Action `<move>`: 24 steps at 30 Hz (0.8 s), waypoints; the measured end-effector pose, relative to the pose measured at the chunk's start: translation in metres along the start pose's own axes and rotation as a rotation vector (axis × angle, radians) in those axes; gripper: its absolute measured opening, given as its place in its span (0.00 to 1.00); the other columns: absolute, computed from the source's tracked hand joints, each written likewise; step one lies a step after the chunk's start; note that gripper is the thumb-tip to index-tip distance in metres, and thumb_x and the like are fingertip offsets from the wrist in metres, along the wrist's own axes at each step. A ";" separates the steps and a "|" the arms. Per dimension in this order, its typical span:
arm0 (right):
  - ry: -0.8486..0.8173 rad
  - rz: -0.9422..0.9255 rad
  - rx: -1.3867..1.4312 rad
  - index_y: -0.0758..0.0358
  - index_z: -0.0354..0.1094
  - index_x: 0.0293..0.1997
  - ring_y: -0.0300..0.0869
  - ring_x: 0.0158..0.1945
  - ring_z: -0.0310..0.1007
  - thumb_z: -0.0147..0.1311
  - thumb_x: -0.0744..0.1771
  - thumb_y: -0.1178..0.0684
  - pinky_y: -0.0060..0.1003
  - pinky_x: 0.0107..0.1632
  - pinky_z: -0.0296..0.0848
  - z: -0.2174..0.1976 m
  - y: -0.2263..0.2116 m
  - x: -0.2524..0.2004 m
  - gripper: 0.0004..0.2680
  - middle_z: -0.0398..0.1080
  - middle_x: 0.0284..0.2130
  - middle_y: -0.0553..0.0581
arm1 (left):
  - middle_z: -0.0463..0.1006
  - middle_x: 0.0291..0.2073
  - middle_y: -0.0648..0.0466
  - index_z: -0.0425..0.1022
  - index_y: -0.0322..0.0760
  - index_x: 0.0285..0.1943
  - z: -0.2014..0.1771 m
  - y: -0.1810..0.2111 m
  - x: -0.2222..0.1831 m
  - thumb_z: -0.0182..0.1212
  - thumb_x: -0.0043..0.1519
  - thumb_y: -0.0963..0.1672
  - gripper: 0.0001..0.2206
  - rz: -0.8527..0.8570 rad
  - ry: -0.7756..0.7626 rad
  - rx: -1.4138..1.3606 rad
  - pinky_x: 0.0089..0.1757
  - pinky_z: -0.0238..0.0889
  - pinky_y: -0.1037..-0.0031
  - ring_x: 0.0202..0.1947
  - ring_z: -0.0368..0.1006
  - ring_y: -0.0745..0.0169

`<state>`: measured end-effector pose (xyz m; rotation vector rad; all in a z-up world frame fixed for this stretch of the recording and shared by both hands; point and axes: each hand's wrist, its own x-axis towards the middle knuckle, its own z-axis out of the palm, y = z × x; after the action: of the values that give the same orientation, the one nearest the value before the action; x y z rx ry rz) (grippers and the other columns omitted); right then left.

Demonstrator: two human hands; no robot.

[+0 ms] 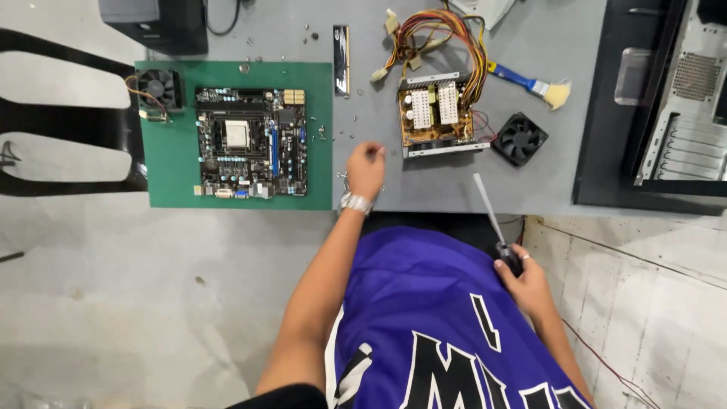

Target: Disassembling and cleaning computer components including a power supply unit and cooling fans using a screwdriver and brush.

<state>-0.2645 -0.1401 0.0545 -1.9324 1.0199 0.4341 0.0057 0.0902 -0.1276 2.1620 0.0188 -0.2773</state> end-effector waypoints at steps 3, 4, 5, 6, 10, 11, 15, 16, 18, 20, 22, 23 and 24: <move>0.027 -0.196 -0.109 0.68 0.66 0.57 0.62 0.51 0.70 0.61 0.62 0.49 0.52 0.50 0.70 0.002 -0.013 -0.005 0.20 0.71 0.46 0.74 | 0.75 0.29 0.52 0.72 0.35 0.45 -0.029 0.038 -0.023 0.59 0.59 0.44 0.09 -0.352 -0.098 -0.554 0.31 0.68 0.77 0.28 0.72 0.64; 0.039 -0.360 -0.167 0.65 0.70 0.54 0.62 0.49 0.72 0.62 0.61 0.50 0.51 0.48 0.72 0.004 -0.019 -0.008 0.18 0.73 0.45 0.69 | 0.75 0.31 0.51 0.67 0.27 0.53 -0.042 0.057 -0.037 0.54 0.62 0.40 0.12 -0.497 -0.185 -0.851 0.26 0.69 0.86 0.25 0.70 0.71; 0.038 -0.348 -0.165 0.65 0.70 0.54 0.62 0.49 0.72 0.62 0.61 0.50 0.51 0.48 0.72 0.006 -0.016 -0.007 0.18 0.73 0.45 0.69 | 0.75 0.31 0.51 0.67 0.27 0.53 -0.037 0.056 -0.042 0.54 0.62 0.40 0.12 -0.505 -0.192 -0.847 0.26 0.69 0.86 0.25 0.70 0.71; 0.066 -0.440 -0.249 0.57 0.71 0.54 0.56 0.47 0.74 0.63 0.60 0.50 0.46 0.47 0.73 0.008 -0.014 -0.007 0.18 0.74 0.43 0.62 | 0.76 0.32 0.50 0.69 0.26 0.53 -0.032 0.056 -0.048 0.54 0.63 0.40 0.12 -0.543 -0.239 -0.931 0.29 0.71 0.83 0.28 0.72 0.70; 0.121 -0.603 -0.333 0.48 0.72 0.53 0.49 0.41 0.76 0.63 0.59 0.51 0.40 0.42 0.74 0.009 -0.020 -0.003 0.17 0.76 0.37 0.53 | 0.79 0.36 0.45 0.72 0.27 0.51 -0.024 0.057 -0.058 0.62 0.61 0.41 0.12 -0.666 -0.348 -1.188 0.38 0.76 0.69 0.34 0.78 0.58; 0.127 -0.601 -0.334 0.48 0.72 0.53 0.49 0.41 0.76 0.63 0.59 0.51 0.40 0.42 0.74 0.007 -0.026 -0.003 0.17 0.76 0.37 0.53 | 0.79 0.36 0.45 0.72 0.27 0.51 -0.026 0.061 -0.058 0.62 0.61 0.41 0.12 -0.664 -0.353 -1.188 0.38 0.76 0.69 0.34 0.78 0.58; 0.153 -0.632 -0.284 0.50 0.73 0.52 0.50 0.40 0.76 0.64 0.59 0.51 0.40 0.41 0.73 0.003 -0.035 0.001 0.17 0.76 0.35 0.54 | 0.81 0.37 0.45 0.76 0.32 0.47 -0.025 0.060 -0.063 0.63 0.61 0.41 0.08 -0.754 -0.426 -1.321 0.42 0.76 0.64 0.37 0.80 0.53; 0.161 -0.633 -0.271 0.50 0.73 0.52 0.49 0.40 0.76 0.65 0.59 0.51 0.39 0.41 0.73 0.003 -0.036 0.003 0.17 0.76 0.34 0.54 | 0.81 0.36 0.45 0.76 0.33 0.46 -0.024 0.058 -0.063 0.63 0.60 0.41 0.08 -0.761 -0.460 -1.355 0.41 0.76 0.65 0.37 0.80 0.52; 0.162 -0.638 -0.255 0.50 0.73 0.52 0.50 0.39 0.76 0.65 0.59 0.51 0.40 0.40 0.74 0.002 -0.041 0.003 0.17 0.76 0.34 0.54 | 0.81 0.37 0.44 0.76 0.31 0.47 -0.022 0.058 -0.064 0.63 0.60 0.41 0.08 -0.751 -0.458 -1.362 0.41 0.76 0.64 0.37 0.80 0.52; 0.156 -0.629 -0.247 0.50 0.73 0.52 0.51 0.39 0.76 0.65 0.59 0.52 0.40 0.39 0.74 -0.001 -0.044 0.000 0.17 0.76 0.33 0.55 | 0.80 0.37 0.43 0.76 0.30 0.48 -0.018 0.058 -0.068 0.62 0.61 0.40 0.09 -0.758 -0.459 -1.371 0.42 0.76 0.63 0.38 0.80 0.51; 0.159 -0.640 -0.294 0.51 0.73 0.52 0.50 0.39 0.76 0.64 0.60 0.51 0.40 0.39 0.73 -0.001 -0.050 -0.003 0.16 0.75 0.33 0.55 | 0.80 0.36 0.43 0.75 0.29 0.48 -0.016 0.059 -0.068 0.65 0.59 0.41 0.11 -0.735 -0.404 -1.323 0.41 0.77 0.63 0.35 0.80 0.51; 0.164 -0.636 -0.292 0.51 0.73 0.52 0.50 0.39 0.76 0.64 0.60 0.51 0.40 0.39 0.73 -0.001 -0.044 0.001 0.16 0.75 0.33 0.55 | 0.80 0.36 0.43 0.75 0.29 0.48 -0.016 0.060 -0.068 0.65 0.59 0.41 0.11 -0.736 -0.411 -1.320 0.41 0.77 0.63 0.35 0.80 0.51; 0.172 -0.653 -0.354 0.49 0.72 0.53 0.50 0.38 0.76 0.63 0.60 0.50 0.40 0.37 0.74 0.000 -0.038 0.005 0.16 0.75 0.33 0.54 | 0.80 0.36 0.43 0.75 0.29 0.48 -0.017 0.061 -0.068 0.65 0.59 0.41 0.11 -0.737 -0.388 -1.295 0.41 0.77 0.64 0.35 0.80 0.52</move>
<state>-0.2313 -0.1322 0.0724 -2.5117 0.3724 0.0726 -0.0500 0.0748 -0.0550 0.7226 0.6057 -0.8226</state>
